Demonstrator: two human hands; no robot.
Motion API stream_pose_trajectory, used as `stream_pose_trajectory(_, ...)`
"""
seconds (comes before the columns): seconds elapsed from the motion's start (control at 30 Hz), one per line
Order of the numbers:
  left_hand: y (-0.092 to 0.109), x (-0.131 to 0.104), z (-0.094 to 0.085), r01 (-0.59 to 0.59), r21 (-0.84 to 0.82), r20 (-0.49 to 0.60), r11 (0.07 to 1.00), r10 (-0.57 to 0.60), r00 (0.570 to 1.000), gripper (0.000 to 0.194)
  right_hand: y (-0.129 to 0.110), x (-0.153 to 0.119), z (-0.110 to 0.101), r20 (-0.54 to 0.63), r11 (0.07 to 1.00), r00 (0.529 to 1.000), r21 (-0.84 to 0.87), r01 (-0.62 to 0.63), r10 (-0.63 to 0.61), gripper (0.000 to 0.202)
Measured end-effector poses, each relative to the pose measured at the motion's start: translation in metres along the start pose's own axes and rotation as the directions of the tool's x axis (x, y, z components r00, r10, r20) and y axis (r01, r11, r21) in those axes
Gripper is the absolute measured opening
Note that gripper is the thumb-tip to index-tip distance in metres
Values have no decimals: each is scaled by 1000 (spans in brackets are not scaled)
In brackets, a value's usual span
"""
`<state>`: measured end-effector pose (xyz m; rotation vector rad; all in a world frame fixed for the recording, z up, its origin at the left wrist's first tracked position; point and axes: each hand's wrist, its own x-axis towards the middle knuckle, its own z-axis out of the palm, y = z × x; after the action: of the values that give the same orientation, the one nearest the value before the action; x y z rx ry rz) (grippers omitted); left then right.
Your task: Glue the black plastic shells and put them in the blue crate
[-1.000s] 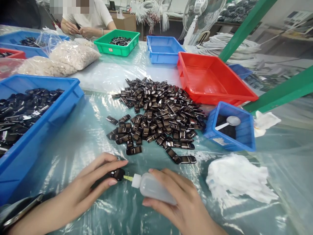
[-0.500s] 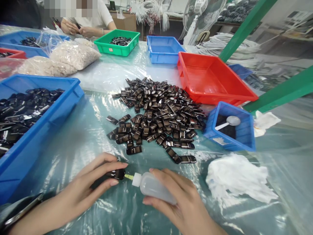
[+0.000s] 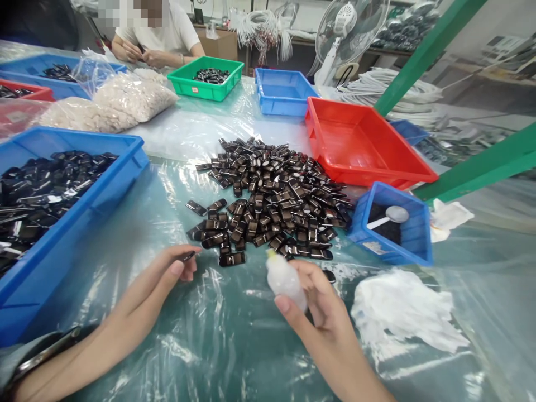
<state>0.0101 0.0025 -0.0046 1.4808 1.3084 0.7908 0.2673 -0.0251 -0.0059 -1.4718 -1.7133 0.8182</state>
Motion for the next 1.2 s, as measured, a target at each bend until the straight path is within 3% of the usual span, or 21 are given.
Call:
stream_pose_trajectory(0.13, -3, 2, 2, -52, -127, -31, 991, 48, 998, 25, -2, 13, 13, -31, 994, 1000, 113, 4, -1, 25)
stream_pose_trajectory(0.27, -4, 3, 2, -47, -158, -16, 986, 45, 999, 23, 0, 16, 24, -48, 1000, 999, 26, 4, -3, 28)
stream_pose_trajectory(0.33, -3, 2, 2, -35, -172, -12, 985, 33, 999, 22, 1, 11, 26, -208, 992, 971, -73, 106, -119, 35)
stream_pose_trajectory(0.4, -3, 1, 1, -35, -182, -5, 983, 34, 999, 21, -1, 1, 29, -327, 951, 897, -180, 252, -299, 33)
stream_pose_trajectory(0.43, -3, 1, 1, -38, -180, 0, 983, 39, 999, 21, -4, -4, 33, -322, 926, 873, -212, 312, -368, 27)
stream_pose_trajectory(0.5, -4, 1, 1, -44, -164, 8, 986, 46, 999, 20, -11, -11, 45, -155, 894, 893, -235, 383, -423, 16)
stream_pose_trajectory(0.57, -6, 0, 1, -50, -144, 13, 988, 53, 999, 20, -19, -10, 62, -3, 889, 917, -246, 386, -399, 22)
stream_pose_trajectory(0.67, -7, -1, 1, -69, -121, 21, 990, 72, 997, 20, -27, 4, 85, 82, 906, 944, -264, 329, -319, 32)
stream_pose_trajectory(0.77, -8, -2, 1, -125, -81, 45, 989, 129, 991, 20, -31, 21, 94, 101, 935, 968, -252, 248, -230, 25)
stream_pose_trajectory(0.87, -9, -3, 1, -213, -30, 67, 977, 215, 974, 21, -33, 27, 90, 114, 973, 981, -154, 174, -158, 20)
stream_pose_trajectory(1.0, -12, -3, 0, -339, 27, 127, 940, 333, 934, 25, -36, 21, 76, 113, 993, 993, 119, 15, -28, 11)
stream_pose_trajectory(1.07, -13, -3, 0, -379, 37, 175, 924, 368, 913, 25, -36, 17, 69, 145, 952, 987, 288, -103, 63, 5)
stream_pose_trajectory(1.2, -9, -3, -2, -427, 66, 269, 902, 396, 878, 27, -39, 13, 60, 285, 777, 940, 542, -321, 189, 16)
